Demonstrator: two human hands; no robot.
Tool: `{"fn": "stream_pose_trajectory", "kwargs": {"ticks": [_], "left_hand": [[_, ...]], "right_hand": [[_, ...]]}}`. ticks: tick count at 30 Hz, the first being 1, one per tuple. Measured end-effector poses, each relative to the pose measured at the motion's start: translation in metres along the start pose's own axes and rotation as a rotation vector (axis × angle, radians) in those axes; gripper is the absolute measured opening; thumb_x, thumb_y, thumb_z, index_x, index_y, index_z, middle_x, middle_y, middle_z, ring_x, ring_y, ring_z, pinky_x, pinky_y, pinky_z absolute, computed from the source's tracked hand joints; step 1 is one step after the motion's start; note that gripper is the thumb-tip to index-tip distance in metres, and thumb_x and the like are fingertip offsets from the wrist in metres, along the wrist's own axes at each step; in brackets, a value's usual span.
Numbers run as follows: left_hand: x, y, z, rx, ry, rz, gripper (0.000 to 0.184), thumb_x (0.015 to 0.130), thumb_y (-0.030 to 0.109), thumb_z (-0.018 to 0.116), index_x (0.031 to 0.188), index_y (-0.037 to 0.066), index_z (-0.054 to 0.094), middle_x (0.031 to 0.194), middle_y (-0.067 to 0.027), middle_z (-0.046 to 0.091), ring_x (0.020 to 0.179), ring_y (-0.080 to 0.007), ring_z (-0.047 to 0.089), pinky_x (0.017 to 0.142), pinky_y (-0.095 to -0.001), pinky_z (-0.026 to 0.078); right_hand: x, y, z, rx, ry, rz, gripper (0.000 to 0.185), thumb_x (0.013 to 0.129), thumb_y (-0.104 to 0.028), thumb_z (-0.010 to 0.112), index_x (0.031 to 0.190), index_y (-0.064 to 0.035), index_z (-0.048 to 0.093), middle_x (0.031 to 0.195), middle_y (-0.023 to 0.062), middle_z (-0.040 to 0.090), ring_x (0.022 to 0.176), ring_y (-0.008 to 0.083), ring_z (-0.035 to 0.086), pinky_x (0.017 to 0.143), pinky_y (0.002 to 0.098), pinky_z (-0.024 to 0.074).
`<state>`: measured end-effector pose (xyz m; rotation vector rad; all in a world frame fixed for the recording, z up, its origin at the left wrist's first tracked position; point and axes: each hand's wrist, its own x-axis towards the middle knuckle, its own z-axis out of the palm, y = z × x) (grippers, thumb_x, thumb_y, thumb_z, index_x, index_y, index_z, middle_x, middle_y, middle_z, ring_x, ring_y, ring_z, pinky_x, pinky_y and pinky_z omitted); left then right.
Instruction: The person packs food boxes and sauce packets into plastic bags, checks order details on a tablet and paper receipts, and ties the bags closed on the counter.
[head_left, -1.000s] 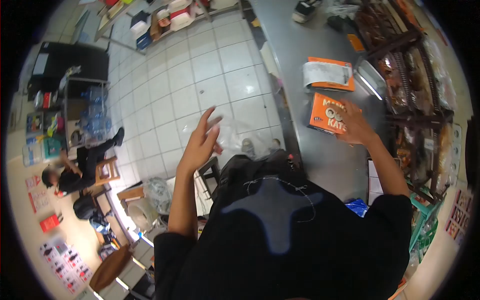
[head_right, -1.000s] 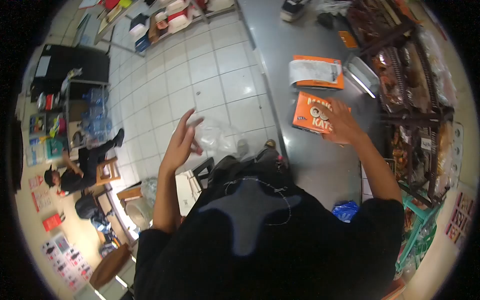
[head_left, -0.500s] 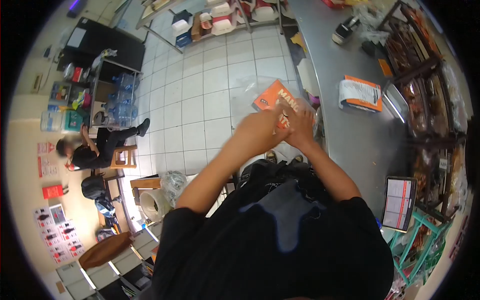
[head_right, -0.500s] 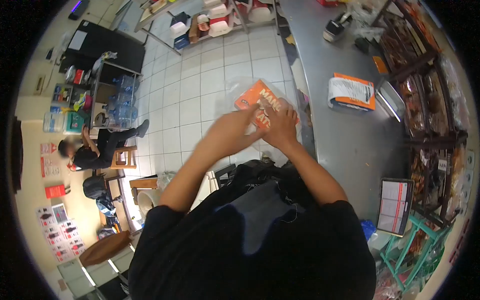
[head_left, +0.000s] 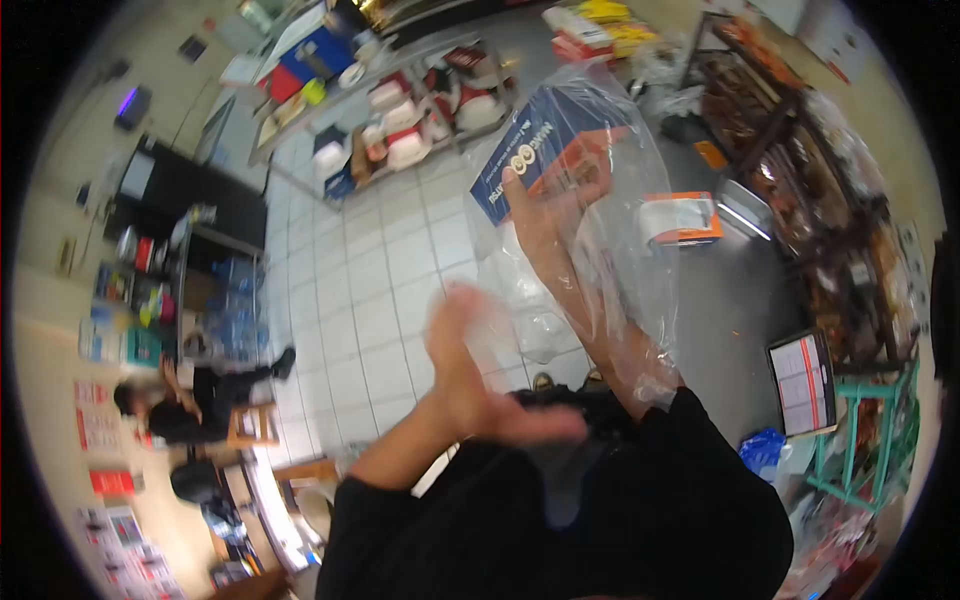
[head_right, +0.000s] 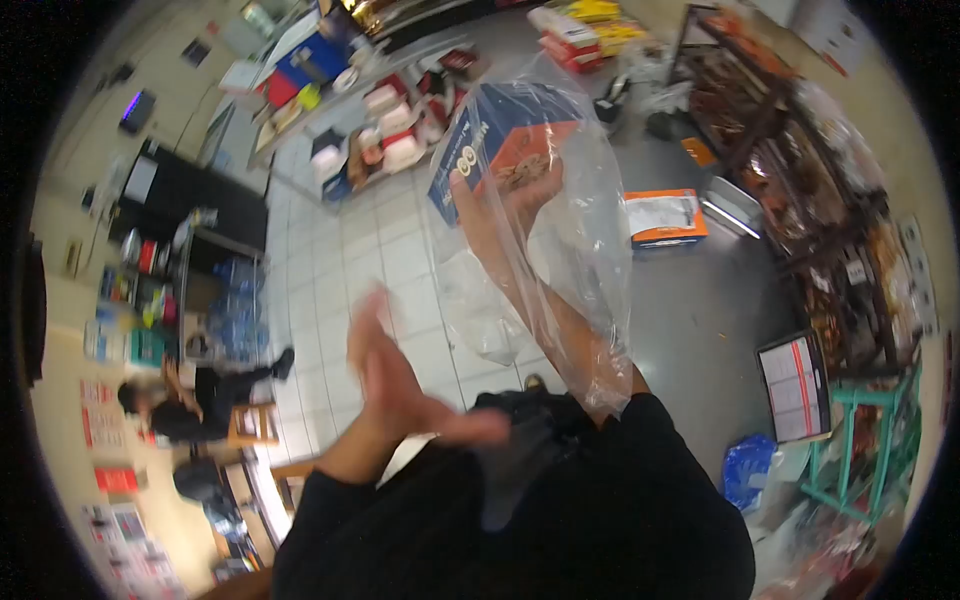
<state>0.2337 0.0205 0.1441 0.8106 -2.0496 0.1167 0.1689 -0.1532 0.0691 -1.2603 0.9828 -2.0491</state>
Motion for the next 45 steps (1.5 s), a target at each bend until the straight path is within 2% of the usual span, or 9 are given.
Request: {"fn": "stream_pose_trajectory", "kwargs": {"ticks": [3,6,8,10,19,23,27,36,45], "left_hand": [[-0.073,-0.071,0.085,0.050,-0.171,-0.667,0.161,0.045,0.051,0.092,0.140,-0.008,-0.024,0.150,-0.0327,-0.007,0.142,-0.0434,0.003,0.117,-0.0485,0.006],[-0.076,-0.087,0.184,-0.636,0.097,-1.096,0.072,0.080,0.032,0.075,0.134,-0.003,0.042,0.133,-0.0212,0.048,0.121,-0.0293,0.049,0.099,-0.0418,0.040],[-0.048,-0.053,0.203,-0.532,-0.303,-0.806,0.017,0.089,0.013,0.057,0.092,-0.002,0.064,0.079,-0.0163,0.065,0.075,-0.0312,0.063,0.070,-0.0375,0.050],[-0.034,0.017,0.211,-0.490,-0.614,-0.186,0.010,0.083,0.006,0.056,0.086,0.000,0.063,0.079,-0.0202,0.062,0.078,-0.0399,0.062,0.067,-0.0483,0.049],[0.054,0.156,0.231,-1.290,-0.991,-0.136,0.026,0.089,0.022,0.060,0.101,-0.002,0.059,0.094,-0.0240,0.062,0.087,-0.0418,0.062,0.075,-0.0493,0.048],[0.067,0.128,0.215,-1.079,-1.312,0.352,0.042,0.082,0.032,0.070,0.105,-0.001,0.060,0.105,-0.0216,0.062,0.100,-0.0362,0.060,0.086,-0.0443,0.048],[0.076,0.099,0.230,-0.426,-0.414,-0.102,0.036,0.075,0.024,0.075,0.101,0.003,0.062,0.112,-0.0150,0.058,0.104,-0.0309,0.055,0.090,-0.0415,0.046],[0.079,0.008,0.230,-0.547,-0.356,-0.243,0.021,0.070,0.009,0.070,0.089,0.004,0.062,0.083,-0.0096,0.061,0.079,-0.0280,0.062,0.061,-0.0377,0.051],[0.083,0.005,0.178,-0.667,-0.716,-0.439,0.025,0.087,0.019,0.065,0.070,0.003,0.057,0.067,-0.0100,0.056,0.067,-0.0278,0.059,0.056,-0.0384,0.047]], "right_hand": [[0.047,-0.029,-0.021,0.047,0.057,0.070,0.086,0.077,-0.012,0.076,0.135,0.0046,0.015,0.123,0.0199,0.035,0.115,0.0310,0.041,0.103,0.0444,0.0336],[0.072,-0.057,-0.054,0.018,0.002,0.210,0.075,0.080,-0.017,0.073,0.132,0.0036,0.023,0.120,0.0186,0.040,0.111,0.0298,0.045,0.101,0.0444,0.0364],[0.084,-0.059,-0.086,-0.002,-0.052,0.266,0.071,0.082,-0.019,0.071,0.133,0.0033,0.025,0.119,0.0175,0.042,0.110,0.0285,0.047,0.099,0.0428,0.0381],[0.097,-0.051,-0.127,-0.035,-0.130,0.341,0.068,0.084,-0.021,0.068,0.134,0.0029,0.027,0.119,0.0165,0.045,0.110,0.0273,0.049,0.098,0.0412,0.0397],[-0.005,0.030,-0.371,-0.340,-0.683,0.873,0.057,0.094,-0.030,0.056,0.138,0.0013,0.037,0.117,0.0117,0.056,0.108,0.0216,0.057,0.091,0.0341,0.0473],[-0.013,0.010,-0.418,-0.932,-1.036,0.288,0.053,0.093,-0.026,0.057,0.136,-0.0001,0.043,0.117,0.0100,0.059,0.107,0.0201,0.058,0.090,0.0309,0.0481],[0.049,-0.042,-0.385,-0.844,-1.315,0.496,0.055,0.085,-0.018,0.062,0.135,-0.0040,0.044,0.126,0.0109,0.055,0.112,0.0232,0.056,0.093,0.0306,0.0464],[0.222,-0.128,-0.327,-0.489,-1.648,1.234,0.049,0.079,-0.014,0.071,0.125,-0.0056,0.057,0.117,0.0160,0.062,0.103,0.0294,0.062,0.090,0.0358,0.0494],[0.178,0.138,-0.268,-1.288,-1.889,-0.439,0.088,0.057,-0.026,0.085,0.137,-0.0257,0.048,0.147,0.0222,0.027,0.132,0.0433,0.032,0.110,0.0501,0.0289]]}}
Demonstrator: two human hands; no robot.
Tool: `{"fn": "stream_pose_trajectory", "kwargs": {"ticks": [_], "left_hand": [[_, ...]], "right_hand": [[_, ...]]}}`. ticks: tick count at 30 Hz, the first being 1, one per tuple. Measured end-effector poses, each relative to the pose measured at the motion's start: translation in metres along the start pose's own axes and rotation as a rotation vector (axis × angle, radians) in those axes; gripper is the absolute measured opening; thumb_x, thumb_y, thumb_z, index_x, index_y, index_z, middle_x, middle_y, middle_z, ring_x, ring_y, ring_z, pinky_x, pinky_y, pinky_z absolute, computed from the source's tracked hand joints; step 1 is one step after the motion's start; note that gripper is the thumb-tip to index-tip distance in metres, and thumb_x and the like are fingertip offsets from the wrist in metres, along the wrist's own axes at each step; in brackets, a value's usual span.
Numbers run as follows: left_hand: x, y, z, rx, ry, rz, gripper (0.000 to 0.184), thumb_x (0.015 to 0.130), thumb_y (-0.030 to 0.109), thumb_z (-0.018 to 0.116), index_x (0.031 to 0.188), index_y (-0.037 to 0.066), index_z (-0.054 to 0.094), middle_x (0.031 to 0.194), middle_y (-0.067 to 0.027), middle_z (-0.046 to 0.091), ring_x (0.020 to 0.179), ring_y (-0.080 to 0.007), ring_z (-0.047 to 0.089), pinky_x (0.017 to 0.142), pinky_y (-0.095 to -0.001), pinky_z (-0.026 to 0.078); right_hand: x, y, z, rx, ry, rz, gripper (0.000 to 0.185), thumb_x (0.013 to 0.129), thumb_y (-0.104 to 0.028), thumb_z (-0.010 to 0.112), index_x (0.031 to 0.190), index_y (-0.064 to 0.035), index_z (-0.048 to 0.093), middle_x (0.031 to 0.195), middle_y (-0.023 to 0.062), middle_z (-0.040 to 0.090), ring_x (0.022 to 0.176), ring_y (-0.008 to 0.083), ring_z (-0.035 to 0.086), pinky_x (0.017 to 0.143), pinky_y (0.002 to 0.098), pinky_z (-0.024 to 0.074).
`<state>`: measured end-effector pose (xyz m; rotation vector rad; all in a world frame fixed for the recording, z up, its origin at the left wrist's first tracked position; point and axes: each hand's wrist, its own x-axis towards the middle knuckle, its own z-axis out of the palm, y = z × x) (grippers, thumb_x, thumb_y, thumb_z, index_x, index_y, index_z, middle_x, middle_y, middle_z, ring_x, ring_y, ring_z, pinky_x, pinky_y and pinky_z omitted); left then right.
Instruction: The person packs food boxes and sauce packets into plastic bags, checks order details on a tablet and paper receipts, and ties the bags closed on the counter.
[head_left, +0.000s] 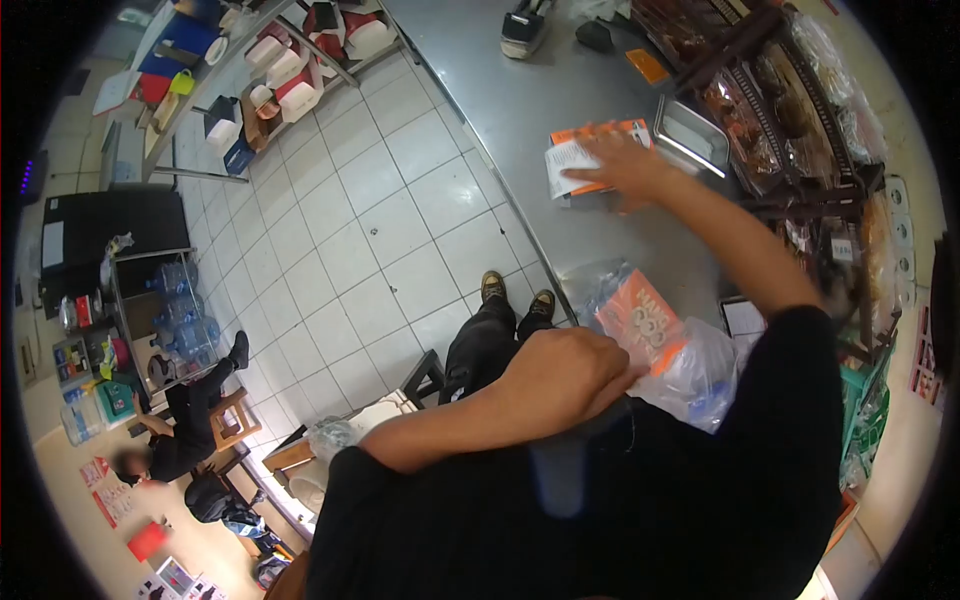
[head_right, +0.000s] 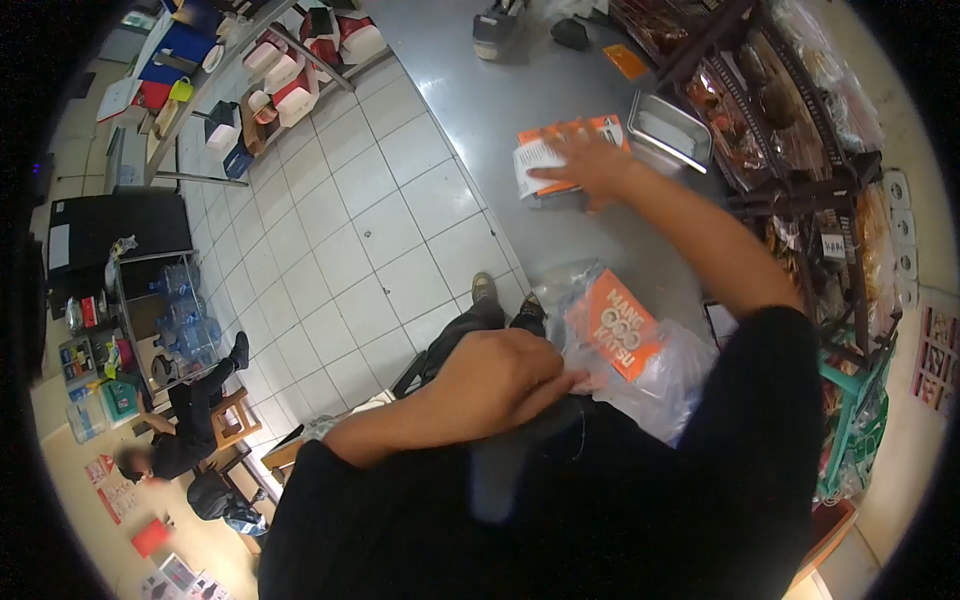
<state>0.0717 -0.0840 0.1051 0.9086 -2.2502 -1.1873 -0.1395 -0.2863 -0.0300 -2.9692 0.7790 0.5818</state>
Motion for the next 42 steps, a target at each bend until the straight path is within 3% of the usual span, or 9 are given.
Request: {"fn": "stream_pose_trajectory", "kwargs": {"ticks": [7,14,17,21,22,24,28,36,42], "left_hand": [[0.005,-0.025,0.046,-0.949,-0.065,0.046,0.019,0.091,0.013,0.064,0.079,0.003,0.054,0.072,-0.0066,0.057,0.068,-0.0169,0.056,0.062,-0.0313,0.043],[-0.007,-0.049,0.057,-0.445,0.109,0.172,0.019,0.087,0.010,0.064,0.083,0.004,0.046,0.073,-0.0081,0.051,0.065,-0.0207,0.062,0.055,-0.0300,0.047],[-0.011,-0.057,0.075,-0.911,0.168,-0.110,0.015,0.092,0.008,0.058,0.084,0.003,0.047,0.090,-0.0066,0.063,0.065,-0.0118,0.061,0.055,-0.0246,0.048],[0.014,-0.043,0.066,-1.011,0.246,-0.070,0.014,0.095,0.007,0.051,0.083,0.002,0.046,0.120,-0.0160,0.061,0.063,-0.0047,0.056,0.052,-0.0202,0.047],[0.015,-0.049,0.065,-0.965,0.215,-0.002,0.015,0.096,0.006,0.051,0.083,0.002,0.046,0.124,-0.0192,0.058,0.062,-0.0042,0.056,0.051,-0.0198,0.046],[0.020,-0.055,0.061,-0.947,0.152,0.078,0.015,0.096,0.006,0.050,0.082,0.002,0.045,0.129,-0.0227,0.056,0.062,-0.0032,0.055,0.050,-0.0189,0.045],[0.032,-0.058,0.054,-0.932,0.061,0.117,0.017,0.095,0.005,0.049,0.079,0.003,0.044,0.128,-0.0238,0.056,0.064,-0.0017,0.055,0.049,-0.0171,0.043],[0.050,-0.037,0.080,-0.664,-0.094,0.033,0.023,0.091,0.003,0.054,0.073,0.004,0.041,0.101,-0.0072,0.059,0.068,-0.0049,0.041,0.056,-0.0200,0.036],[0.055,-0.024,0.061,-0.722,0.089,0.038,0.019,0.092,-0.001,0.051,0.077,0.003,0.041,0.128,-0.0177,0.056,0.064,-0.0045,0.053,0.056,-0.0197,0.046]], "right_hand": [[0.050,0.013,-0.002,0.447,0.148,0.178,0.087,0.052,-0.020,0.083,0.132,-0.0243,0.049,0.136,0.0228,0.035,0.128,0.0425,0.035,0.107,0.0492,0.0335],[-0.109,-0.037,-0.125,0.551,0.878,0.252,0.082,0.055,-0.021,0.083,0.129,-0.0171,0.047,0.125,0.0166,0.039,0.117,0.0325,0.039,0.103,0.0380,0.0327],[-0.192,-0.087,-0.165,0.578,1.015,0.345,0.098,0.058,-0.033,0.086,0.137,-0.0034,0.036,0.132,0.0127,0.040,0.125,0.0272,0.042,0.104,0.0378,0.0350],[-0.254,-0.153,-0.110,1.044,1.412,0.438,0.094,0.066,-0.040,0.072,0.139,0.0006,0.027,0.126,0.0231,0.048,0.120,0.0355,0.052,0.103,0.0463,0.0414],[-0.287,-0.168,-0.064,1.619,1.407,0.517,0.091,0.068,-0.037,0.070,0.139,0.0016,0.027,0.124,0.0233,0.050,0.118,0.0358,0.053,0.103,0.0471,0.0424],[-0.265,-0.206,-0.043,1.860,1.359,0.818,0.079,0.068,-0.030,0.072,0.134,-0.0044,0.037,0.126,0.0217,0.046,0.119,0.0350,0.049,0.101,0.0453,0.0426],[-0.238,-0.233,-0.050,0.727,0.610,0.669,0.064,0.066,-0.023,0.079,0.125,-0.0146,0.054,0.126,0.0197,0.039,0.119,0.0352,0.042,0.100,0.0417,0.0412],[-0.144,-0.222,-0.043,0.649,-0.175,1.019,0.066,0.070,-0.042,0.076,0.128,-0.0194,0.055,0.139,0.0231,0.036,0.128,0.0389,0.036,0.105,0.0557,0.0292],[-0.130,-0.226,0.004,0.509,0.293,1.014,0.067,0.082,-0.053,0.063,0.134,-0.0133,0.050,0.140,0.0178,0.041,0.128,0.0334,0.040,0.111,0.0557,0.0219]]}}
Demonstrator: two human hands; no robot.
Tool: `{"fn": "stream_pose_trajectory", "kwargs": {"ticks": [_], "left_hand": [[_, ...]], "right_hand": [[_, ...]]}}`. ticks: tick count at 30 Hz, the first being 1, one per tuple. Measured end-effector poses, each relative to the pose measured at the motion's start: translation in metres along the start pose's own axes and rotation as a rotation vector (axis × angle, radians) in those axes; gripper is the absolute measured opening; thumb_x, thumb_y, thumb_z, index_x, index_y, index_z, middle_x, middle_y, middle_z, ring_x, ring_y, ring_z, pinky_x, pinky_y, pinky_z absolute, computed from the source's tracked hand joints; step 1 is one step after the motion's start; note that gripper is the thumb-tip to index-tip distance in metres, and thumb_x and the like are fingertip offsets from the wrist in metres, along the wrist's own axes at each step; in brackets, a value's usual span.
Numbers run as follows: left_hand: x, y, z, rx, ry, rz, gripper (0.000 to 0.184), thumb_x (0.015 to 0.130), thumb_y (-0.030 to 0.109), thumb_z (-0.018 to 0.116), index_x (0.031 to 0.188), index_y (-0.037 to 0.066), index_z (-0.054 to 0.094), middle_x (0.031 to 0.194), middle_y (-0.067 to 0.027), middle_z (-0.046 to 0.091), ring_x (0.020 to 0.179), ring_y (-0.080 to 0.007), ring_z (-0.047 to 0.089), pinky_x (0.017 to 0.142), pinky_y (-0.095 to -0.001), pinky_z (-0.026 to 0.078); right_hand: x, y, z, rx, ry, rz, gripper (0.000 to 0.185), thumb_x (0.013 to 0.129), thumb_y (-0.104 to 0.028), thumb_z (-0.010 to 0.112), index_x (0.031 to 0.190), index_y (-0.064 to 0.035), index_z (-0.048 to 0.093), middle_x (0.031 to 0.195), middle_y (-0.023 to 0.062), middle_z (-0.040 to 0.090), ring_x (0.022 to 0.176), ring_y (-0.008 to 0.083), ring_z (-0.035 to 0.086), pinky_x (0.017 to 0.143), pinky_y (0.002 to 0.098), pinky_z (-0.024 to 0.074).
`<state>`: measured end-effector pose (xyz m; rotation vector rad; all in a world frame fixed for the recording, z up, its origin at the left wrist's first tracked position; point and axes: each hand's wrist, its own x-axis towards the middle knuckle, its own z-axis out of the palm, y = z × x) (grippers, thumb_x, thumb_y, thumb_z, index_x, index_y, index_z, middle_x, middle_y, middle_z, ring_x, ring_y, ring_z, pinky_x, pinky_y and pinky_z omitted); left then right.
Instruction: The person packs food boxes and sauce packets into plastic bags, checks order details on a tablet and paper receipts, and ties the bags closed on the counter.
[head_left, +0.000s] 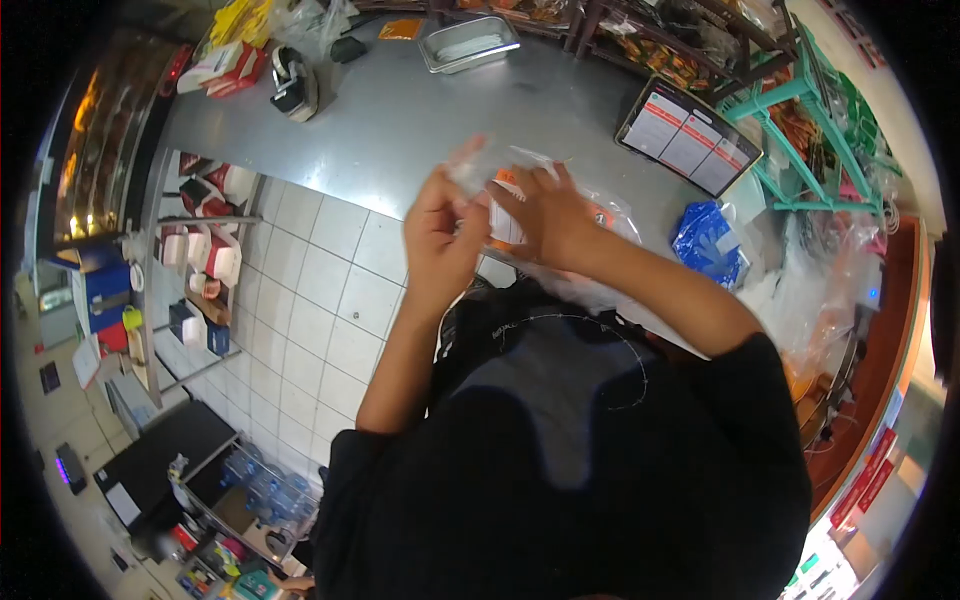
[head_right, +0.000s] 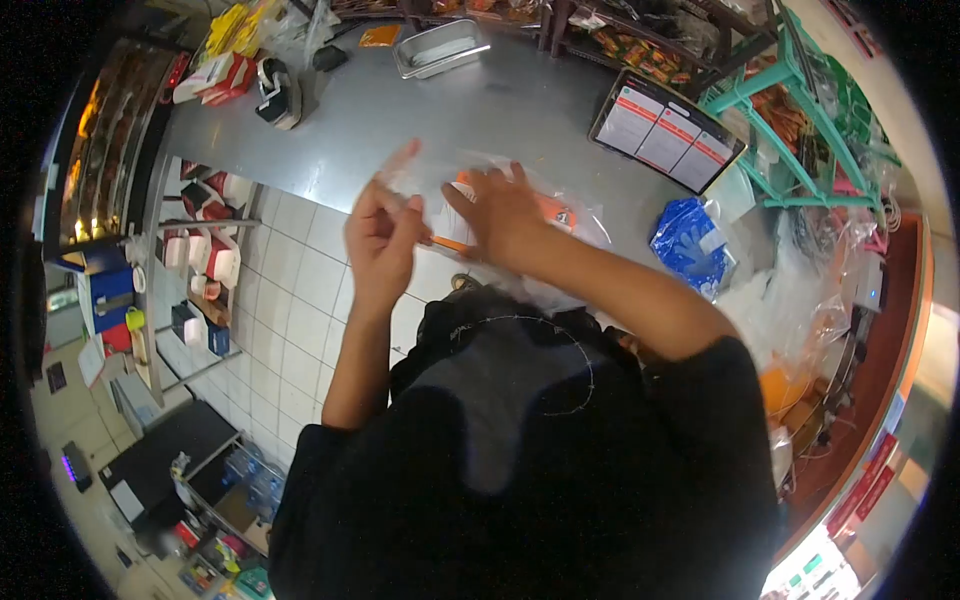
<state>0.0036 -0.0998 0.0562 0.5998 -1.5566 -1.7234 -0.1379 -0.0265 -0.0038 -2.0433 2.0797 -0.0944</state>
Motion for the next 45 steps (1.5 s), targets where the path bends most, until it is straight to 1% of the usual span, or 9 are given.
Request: {"fn": "stream_pose_trajectory", "kwargs": {"ticks": [1,4,8,12,16,22,28,37,45], "left_hand": [[0.002,0.001,-0.011,0.013,0.002,0.018,0.019,0.092,-0.002,0.051,0.077,0.003,0.041,0.132,-0.0195,0.054,0.063,-0.0049,0.054,0.056,-0.0198,0.047],[0.006,0.007,-0.038,0.072,-0.024,-0.037,0.015,0.093,-0.003,0.048,0.083,0.004,0.039,0.114,-0.0192,0.061,0.060,-0.0067,0.054,0.054,-0.0201,0.046],[0.023,0.038,-0.040,0.153,-0.245,-0.228,0.025,0.091,-0.006,0.046,0.111,0.005,0.036,0.084,-0.0100,0.061,0.059,-0.0087,0.053,0.054,-0.0233,0.045],[0.034,0.058,0.042,0.090,-0.587,-0.159,0.043,0.088,-0.001,0.056,0.127,0.004,0.041,0.081,-0.0072,0.060,0.066,-0.0104,0.056,0.062,-0.0251,0.049],[0.046,0.047,0.089,0.494,-0.672,0.054,0.018,0.082,0.004,0.064,0.098,-0.003,0.058,0.074,-0.0129,0.065,0.064,-0.0198,0.064,0.059,-0.0302,0.049],[0.036,0.021,0.102,0.394,-0.593,-0.035,0.011,0.084,0.002,0.062,0.092,-0.006,0.060,0.070,-0.0112,0.066,0.062,-0.0137,0.067,0.055,-0.0257,0.051],[0.054,0.028,0.068,0.663,-0.308,0.426,0.016,0.089,0.006,0.061,0.103,-0.002,0.064,0.068,-0.0069,0.065,0.062,-0.0115,0.065,0.060,-0.0268,0.051],[0.050,-0.116,0.059,1.098,-0.802,0.604,0.031,0.079,0.012,0.067,0.107,-0.001,0.063,0.119,-0.0183,0.059,0.114,-0.0361,0.053,0.103,-0.0483,0.036],[0.030,-0.148,0.084,0.526,-0.721,-0.054,0.036,0.082,0.010,0.062,0.117,0.001,0.058,0.109,-0.0147,0.063,0.105,-0.0331,0.057,0.096,-0.0422,0.042]], "right_hand": [[-0.020,0.019,-0.015,0.182,0.153,-0.183,0.061,0.083,-0.055,0.061,0.123,-0.0084,0.060,0.132,0.0162,0.049,0.125,0.0301,0.044,0.113,0.0557,0.0198],[-0.071,0.055,-0.132,0.114,-0.620,-0.183,0.045,0.083,-0.049,0.062,0.092,-0.0060,0.073,0.125,0.0141,0.053,0.120,0.0304,0.047,0.114,0.0544,0.0191],[-0.135,0.096,-0.183,-0.099,0.017,-0.198,0.016,0.069,-0.014,0.074,0.081,-0.0034,0.070,0.122,0.0128,0.053,0.107,0.0316,0.055,0.103,0.0468,0.0375],[-0.113,0.056,-0.198,0.177,0.037,0.066,0.020,0.075,-0.005,0.065,0.095,-0.0014,0.063,0.113,0.0147,0.058,0.101,0.0361,0.057,0.087,0.0394,0.0481],[-0.109,0.046,-0.161,0.573,0.256,-0.087,0.030,0.078,-0.005,0.063,0.108,-0.0024,0.059,0.105,0.0150,0.062,0.095,0.0351,0.062,0.083,0.0392,0.0495],[-0.123,0.104,-0.018,0.439,0.305,0.236,0.109,0.056,-0.011,0.082,0.146,-0.0003,0.020,0.139,0.0251,0.036,0.130,0.0431,0.032,0.112,0.0463,0.0261],[-0.090,0.110,0.029,0.720,0.673,0.264,0.052,0.061,0.006,0.064,0.111,-0.0032,0.061,0.107,0.0184,0.061,0.106,0.0381,0.055,0.091,0.0427,0.0445],[-0.080,0.092,0.049,0.647,0.727,0.441,0.054,0.059,0.009,0.053,0.111,-0.0046,0.061,0.105,0.0158,0.063,0.099,0.0364,0.056,0.090,0.0432,0.0437],[-0.060,0.074,0.029,0.452,0.698,0.519,0.039,0.070,-0.004,0.058,0.109,-0.0084,0.062,0.108,0.0155,0.062,0.103,0.0365,0.057,0.094,0.0455,0.0415]]}}
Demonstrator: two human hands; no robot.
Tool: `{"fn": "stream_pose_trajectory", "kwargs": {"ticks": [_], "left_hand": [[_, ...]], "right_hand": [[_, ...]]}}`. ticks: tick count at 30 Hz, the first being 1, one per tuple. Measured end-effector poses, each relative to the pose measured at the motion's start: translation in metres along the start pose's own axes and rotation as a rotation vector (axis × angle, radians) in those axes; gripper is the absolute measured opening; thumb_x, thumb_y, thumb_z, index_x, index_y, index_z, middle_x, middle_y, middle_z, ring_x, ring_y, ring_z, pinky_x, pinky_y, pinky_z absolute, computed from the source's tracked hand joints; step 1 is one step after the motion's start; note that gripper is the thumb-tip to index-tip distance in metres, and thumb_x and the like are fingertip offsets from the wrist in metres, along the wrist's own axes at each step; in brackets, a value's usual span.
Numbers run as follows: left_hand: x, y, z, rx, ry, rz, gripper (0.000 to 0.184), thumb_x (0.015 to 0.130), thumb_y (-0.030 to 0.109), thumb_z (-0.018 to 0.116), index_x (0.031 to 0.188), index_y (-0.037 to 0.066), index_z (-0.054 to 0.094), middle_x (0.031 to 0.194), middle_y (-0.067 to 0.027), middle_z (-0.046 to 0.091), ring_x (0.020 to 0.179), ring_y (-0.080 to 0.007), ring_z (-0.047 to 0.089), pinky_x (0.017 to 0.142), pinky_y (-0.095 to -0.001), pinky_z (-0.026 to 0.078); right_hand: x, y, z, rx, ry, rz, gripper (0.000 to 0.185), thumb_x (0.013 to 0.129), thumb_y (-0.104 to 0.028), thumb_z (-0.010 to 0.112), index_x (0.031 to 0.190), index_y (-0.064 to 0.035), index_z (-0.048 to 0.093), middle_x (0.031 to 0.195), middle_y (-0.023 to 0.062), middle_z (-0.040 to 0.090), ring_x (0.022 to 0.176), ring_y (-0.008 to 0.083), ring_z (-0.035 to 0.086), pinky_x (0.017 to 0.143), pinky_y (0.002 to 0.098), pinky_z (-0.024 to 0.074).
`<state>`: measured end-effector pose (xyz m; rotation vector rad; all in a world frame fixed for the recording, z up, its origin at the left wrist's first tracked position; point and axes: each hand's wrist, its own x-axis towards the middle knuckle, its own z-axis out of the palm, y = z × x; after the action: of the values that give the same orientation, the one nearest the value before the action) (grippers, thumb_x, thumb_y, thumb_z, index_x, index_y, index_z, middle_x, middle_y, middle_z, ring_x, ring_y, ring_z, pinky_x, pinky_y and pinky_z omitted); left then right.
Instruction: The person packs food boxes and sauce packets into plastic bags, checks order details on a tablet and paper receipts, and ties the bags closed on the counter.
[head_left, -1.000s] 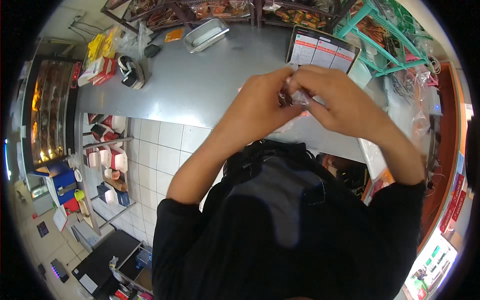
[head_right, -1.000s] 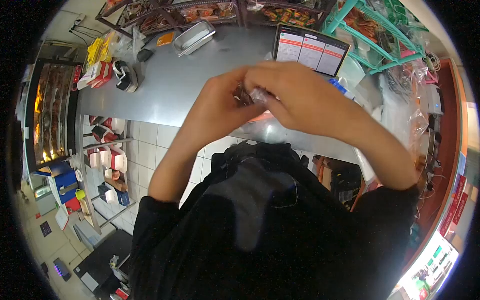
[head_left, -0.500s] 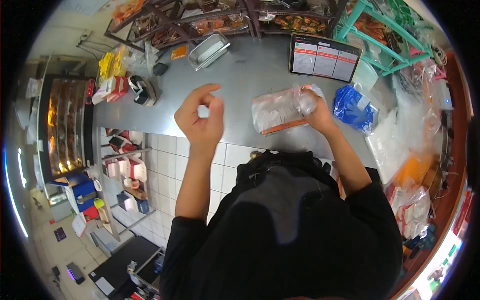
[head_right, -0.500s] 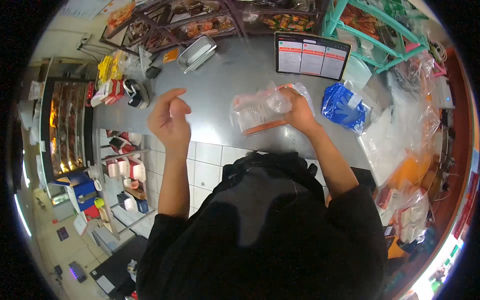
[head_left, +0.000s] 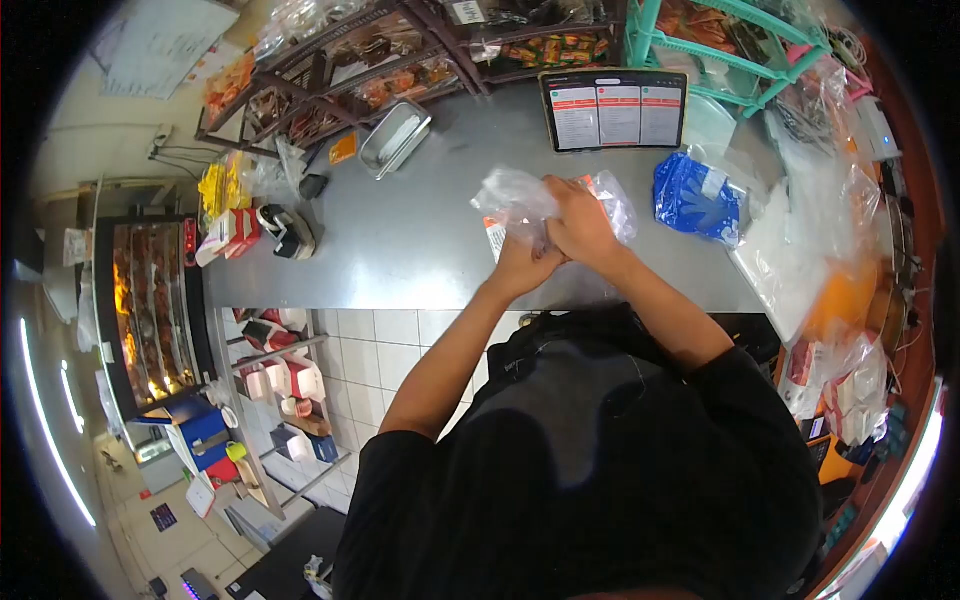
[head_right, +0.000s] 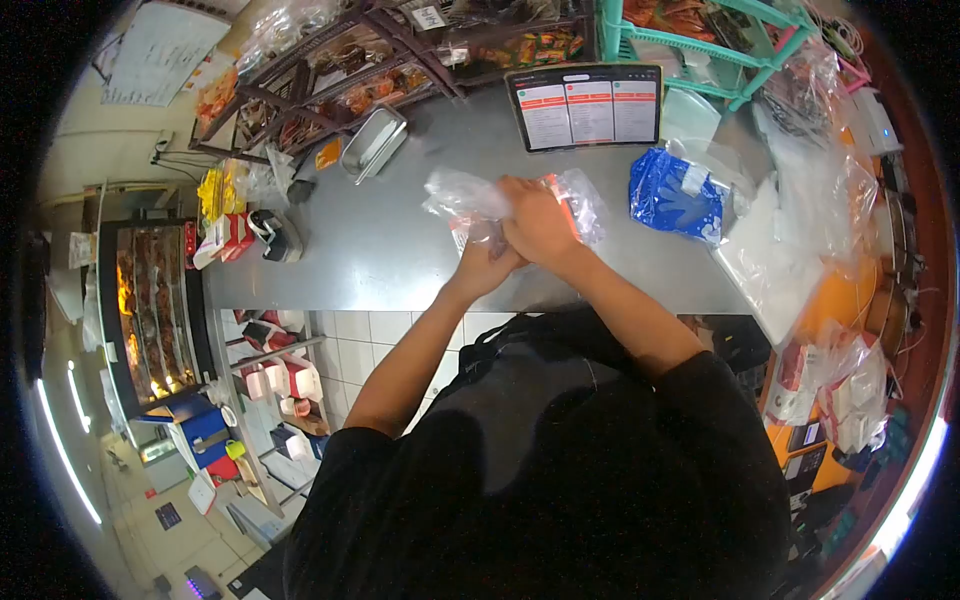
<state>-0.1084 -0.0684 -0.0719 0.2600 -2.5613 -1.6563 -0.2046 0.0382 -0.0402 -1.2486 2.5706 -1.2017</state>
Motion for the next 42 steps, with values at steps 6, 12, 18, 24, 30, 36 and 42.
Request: {"fn": "stream_pose_trajectory", "kwargs": {"ticks": [6,12,18,24,30,36,42], "left_hand": [[0.016,-0.016,0.020,0.313,0.154,0.377,0.039,0.095,0.021,0.055,0.128,0.002,0.049,0.124,-0.0133,0.054,0.114,-0.0220,0.052,0.098,-0.0357,0.043],[0.034,-0.003,0.002,-0.050,0.090,0.152,0.028,0.096,0.024,0.054,0.117,0.005,0.056,0.119,-0.0095,0.054,0.117,-0.0249,0.048,0.100,-0.0349,0.040],[0.056,-0.002,-0.027,0.739,-0.181,0.440,0.020,0.083,0.027,0.065,0.094,0.011,0.063,0.082,-0.0094,0.060,0.079,-0.0298,0.060,0.070,-0.0416,0.049],[0.052,0.107,-0.107,1.108,0.083,0.470,0.036,0.074,0.012,0.065,0.109,0.004,0.063,0.089,-0.0159,0.067,0.082,-0.0365,0.064,0.076,-0.0457,0.051],[0.051,0.291,-0.184,0.889,0.404,-0.304,0.027,0.080,0.016,0.055,0.098,0.000,0.068,0.110,-0.0229,0.062,0.092,-0.0352,0.061,0.085,-0.0443,0.047],[-0.072,0.314,-0.240,1.460,0.138,0.237,0.024,0.082,0.014,0.054,0.097,0.002,0.068,0.106,-0.0210,0.064,0.092,-0.0369,0.062,0.088,-0.0454,0.045],[-0.124,0.317,-0.259,1.533,0.037,0.191,0.023,0.082,0.012,0.055,0.099,0.002,0.066,0.103,-0.0193,0.064,0.090,-0.0373,0.062,0.085,-0.0443,0.047]], "right_hand": [[0.000,-0.053,0.007,-0.587,-0.109,-0.026,0.034,0.073,-0.011,0.063,0.106,-0.0035,0.059,0.110,0.0191,0.058,0.099,0.0337,0.060,0.091,0.0422,0.0476],[-0.047,-0.024,-0.059,0.228,-0.059,-0.026,0.058,0.076,-0.017,0.070,0.129,-0.0062,0.049,0.133,0.0225,0.046,0.120,0.0429,0.047,0.099,0.0473,0.0417],[-0.107,0.065,-0.034,-0.083,-0.053,-0.019,0.067,0.074,-0.019,0.075,0.134,-0.0179,0.045,0.139,0.0217,0.039,0.126,0.0426,0.039,0.104,0.0522,0.0334],[-0.102,0.034,-0.019,0.202,0.293,-0.385,0.065,0.077,-0.025,0.075,0.134,-0.0219,0.045,0.141,0.0187,0.038,0.124,0.0389,0.044,0.099,0.0538,0.0397],[0.036,-0.080,0.029,0.257,1.210,-0.850,0.060,0.075,-0.042,0.074,0.128,-0.0456,0.046,0.140,0.0104,0.040,0.122,0.0324,0.050,0.108,0.0547,0.0308],[0.072,-0.113,-0.054,1.127,0.884,-1.019,0.070,0.080,-0.049,0.066,0.129,-0.0025,0.047,0.130,0.0149,0.046,0.118,0.0328,0.051,0.110,0.0515,0.0299],[0.004,-0.142,0.080,1.441,-0.790,-0.349,0.077,0.083,-0.044,0.068,0.140,-0.0025,0.039,0.131,0.0179,0.052,0.114,0.0252,0.054,0.100,0.0407,0.0405]]}}
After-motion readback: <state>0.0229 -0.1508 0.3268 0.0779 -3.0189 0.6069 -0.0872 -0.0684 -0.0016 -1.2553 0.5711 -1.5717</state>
